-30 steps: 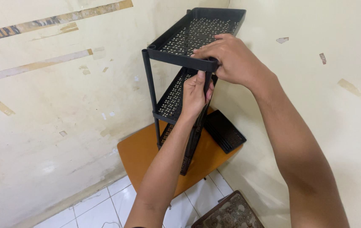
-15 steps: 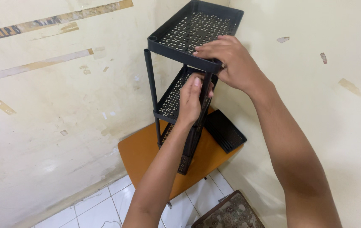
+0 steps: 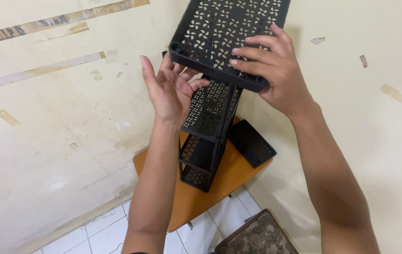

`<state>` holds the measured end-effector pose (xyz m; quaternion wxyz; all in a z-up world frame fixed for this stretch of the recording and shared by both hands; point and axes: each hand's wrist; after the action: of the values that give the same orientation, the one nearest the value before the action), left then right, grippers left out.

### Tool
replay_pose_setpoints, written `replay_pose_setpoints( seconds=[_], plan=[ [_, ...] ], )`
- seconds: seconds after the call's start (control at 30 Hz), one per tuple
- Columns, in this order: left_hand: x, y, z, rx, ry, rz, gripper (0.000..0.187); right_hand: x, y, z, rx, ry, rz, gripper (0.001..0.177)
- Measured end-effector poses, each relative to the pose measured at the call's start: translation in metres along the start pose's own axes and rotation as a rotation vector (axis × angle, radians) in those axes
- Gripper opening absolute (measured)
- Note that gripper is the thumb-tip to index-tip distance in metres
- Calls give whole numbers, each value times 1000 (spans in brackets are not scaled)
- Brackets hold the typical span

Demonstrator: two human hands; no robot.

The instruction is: The person assembles a black plastic corner shelf by inserting vertical support poles into the perforated trays. They repeatedly adjust and reseat the poles to secure the structure, then remove the top tray and place it on the table.

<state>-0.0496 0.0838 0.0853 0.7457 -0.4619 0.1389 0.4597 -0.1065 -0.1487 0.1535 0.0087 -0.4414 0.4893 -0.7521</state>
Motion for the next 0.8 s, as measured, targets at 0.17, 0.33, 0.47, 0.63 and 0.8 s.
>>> replay_pose_setpoints(
  seconds=[0.17, 0.33, 0.47, 0.63, 0.8],
  plan=[
    [8, 10, 26, 141, 12, -133, 77, 8, 17, -31, 4, -14, 15, 28],
    [24, 24, 38, 304, 148, -96, 60, 2, 36, -64, 29, 20, -17, 25],
    [34, 40, 48, 404, 83, -127, 53, -8, 50, -81, 54, 40, -54, 29],
    [48, 67, 54, 421, -90, -70, 53, -35, 82, -97, -47, 21, 20, 40],
    [62, 101, 52, 355, -127, -94, 60, -76, 126, -115, -340, -188, 357, 70]
  ],
)
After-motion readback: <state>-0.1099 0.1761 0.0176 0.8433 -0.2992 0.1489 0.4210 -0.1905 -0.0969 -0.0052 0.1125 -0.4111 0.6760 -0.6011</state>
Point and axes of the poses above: each hand's wrist, its own y-axis away from the middle knuckle, its own x-axis out of the back of the hand, z = x × y, and after that the axes turned 1 degree about -x, right-handed
